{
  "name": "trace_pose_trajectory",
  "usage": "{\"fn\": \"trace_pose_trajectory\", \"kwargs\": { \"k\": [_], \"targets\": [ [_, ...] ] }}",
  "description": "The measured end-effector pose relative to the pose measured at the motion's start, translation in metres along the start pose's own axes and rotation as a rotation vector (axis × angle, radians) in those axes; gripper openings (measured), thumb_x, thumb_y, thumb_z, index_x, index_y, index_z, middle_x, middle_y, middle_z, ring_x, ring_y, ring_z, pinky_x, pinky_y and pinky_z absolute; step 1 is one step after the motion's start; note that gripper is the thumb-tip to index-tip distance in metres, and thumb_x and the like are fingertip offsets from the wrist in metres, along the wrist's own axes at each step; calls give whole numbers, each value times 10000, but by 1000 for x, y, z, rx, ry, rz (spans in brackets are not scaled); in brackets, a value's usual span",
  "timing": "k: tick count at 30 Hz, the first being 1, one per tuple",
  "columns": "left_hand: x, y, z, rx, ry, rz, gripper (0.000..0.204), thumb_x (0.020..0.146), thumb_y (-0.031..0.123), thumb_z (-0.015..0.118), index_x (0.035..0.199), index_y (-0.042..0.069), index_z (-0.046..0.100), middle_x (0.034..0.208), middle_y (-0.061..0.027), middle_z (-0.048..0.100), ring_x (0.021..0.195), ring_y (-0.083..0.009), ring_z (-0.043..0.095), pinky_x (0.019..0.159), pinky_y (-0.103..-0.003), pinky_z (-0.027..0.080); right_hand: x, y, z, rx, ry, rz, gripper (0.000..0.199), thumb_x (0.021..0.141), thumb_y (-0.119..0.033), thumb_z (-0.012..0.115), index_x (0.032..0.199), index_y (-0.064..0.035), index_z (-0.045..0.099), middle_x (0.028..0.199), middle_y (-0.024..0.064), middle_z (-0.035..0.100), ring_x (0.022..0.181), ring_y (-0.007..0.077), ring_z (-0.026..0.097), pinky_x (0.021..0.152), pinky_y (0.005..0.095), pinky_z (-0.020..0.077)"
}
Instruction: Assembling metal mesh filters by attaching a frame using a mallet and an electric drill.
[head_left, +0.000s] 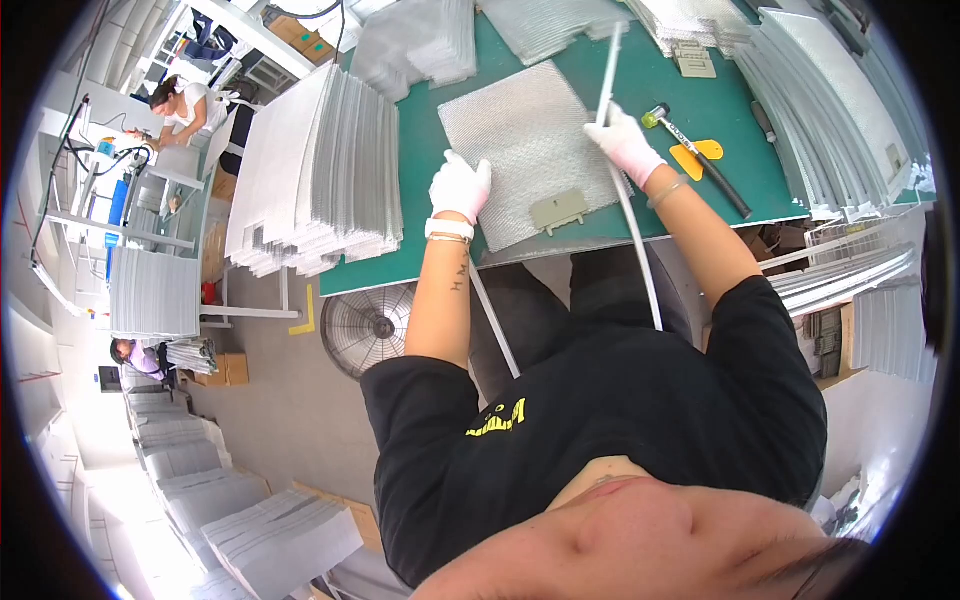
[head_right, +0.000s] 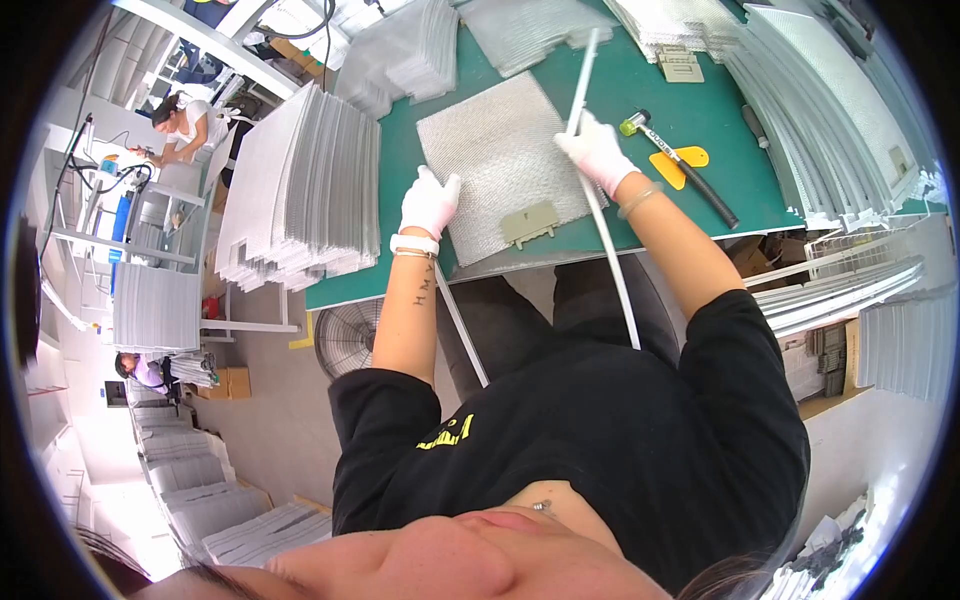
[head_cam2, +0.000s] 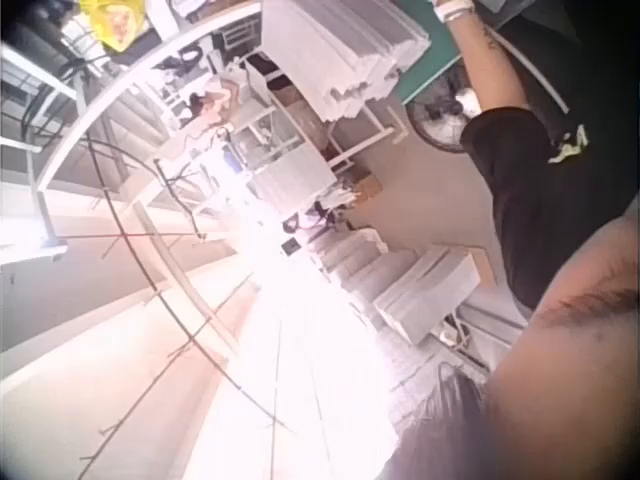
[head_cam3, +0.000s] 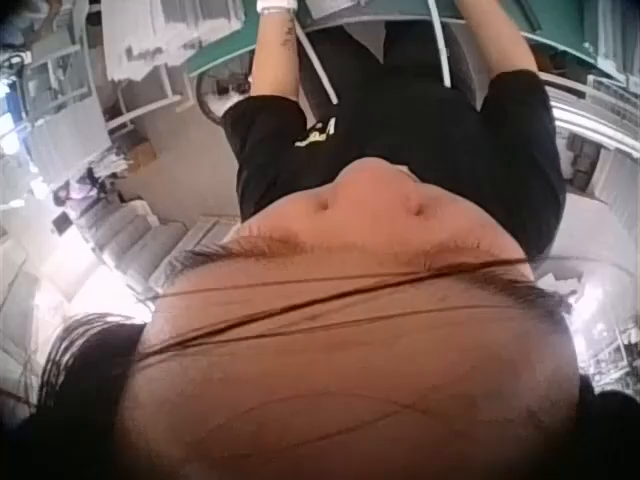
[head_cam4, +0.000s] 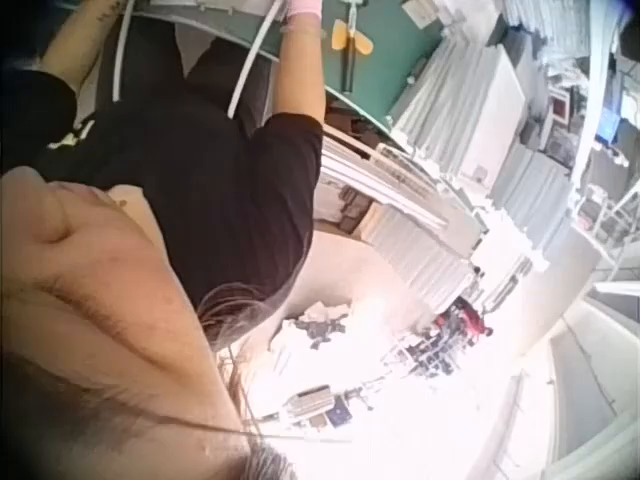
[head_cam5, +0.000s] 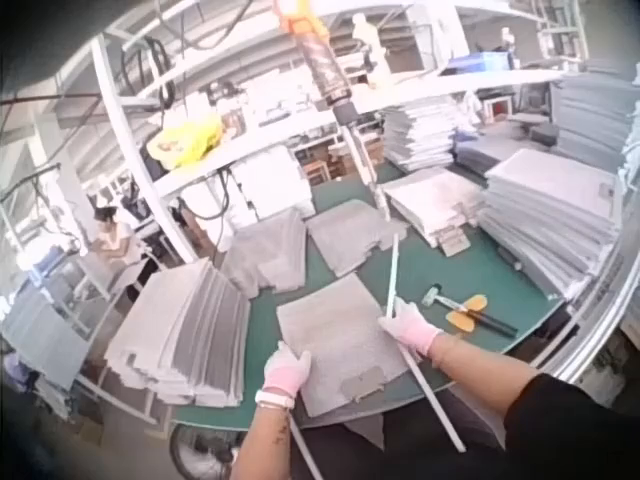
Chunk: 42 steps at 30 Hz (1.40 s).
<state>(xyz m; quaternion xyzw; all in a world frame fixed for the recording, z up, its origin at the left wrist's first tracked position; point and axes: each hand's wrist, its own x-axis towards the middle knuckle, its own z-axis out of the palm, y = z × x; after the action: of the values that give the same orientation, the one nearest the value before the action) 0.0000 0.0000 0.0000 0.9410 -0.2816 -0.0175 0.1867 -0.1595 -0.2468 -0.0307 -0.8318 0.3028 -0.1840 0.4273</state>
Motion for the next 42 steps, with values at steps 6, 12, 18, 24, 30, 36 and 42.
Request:
{"fn": "trace_pose_trajectory", "kwargs": {
  "k": [6,12,18,24,30,36,42],
  "targets": [
    [31,-28,-13,-179,-111,-33,961,868,583,595,1464,-120,323,1294,-311,565,1175,-455,580,982,-472,493,-13,-19,1,108,-108,-62,609,854,-377,662,1269,50,534,1141,275,657,1075,394,636,988,405,479],
    [-29,22,-18,86,408,434,733,873,408,687,1408,-29,443,1443,-285,431,1330,-442,403,1084,-515,370,-53,-10,-15,-159,-12,-298,459,790,-328,687,1089,19,661,1186,255,624,1109,387,602,984,395,465],
    [-206,41,75,-1849,-617,-508,229,976,315,637,1039,96,621,941,-64,636,920,-229,623,902,-421,518,-113,-41,-30,-94,-260,-166,330,843,-302,620,986,-5,633,881,218,668,839,372,656,795,411,521],
    [-211,72,94,-2174,-542,-504,418,1004,329,606,1327,78,517,1289,-65,562,1154,-246,542,1031,-454,448,-172,-28,-12,74,-193,-250,489,902,-234,578,1326,-1,503,965,191,664,902,300,656,834,388,517],
    [-145,86,64,-2143,-206,-252,511,1021,448,527,1335,46,482,1310,-98,525,1216,-248,480,1096,-423,394,-212,-3,9,487,-77,-148,588,1002,-166,496,1545,-72,292,904,95,599,767,191,557,708,300,475],
    [-106,94,73,-2474,-315,-389,491,1033,392,506,1338,15,434,1342,-147,462,1268,-284,439,1143,-436,345,-228,-9,13,957,-287,36,575,1038,-165,441,1573,-80,247,858,15,517,656,55,405,562,177,357],
    [-107,93,84,-2433,-292,-296,319,1026,258,520,1238,20,523,1234,-131,549,1206,-262,501,1085,-432,404,-228,-12,11,959,-402,35,596,1029,-167,452,1578,-75,238,864,11,506,625,47,390,536,173,349]
  ]
}}
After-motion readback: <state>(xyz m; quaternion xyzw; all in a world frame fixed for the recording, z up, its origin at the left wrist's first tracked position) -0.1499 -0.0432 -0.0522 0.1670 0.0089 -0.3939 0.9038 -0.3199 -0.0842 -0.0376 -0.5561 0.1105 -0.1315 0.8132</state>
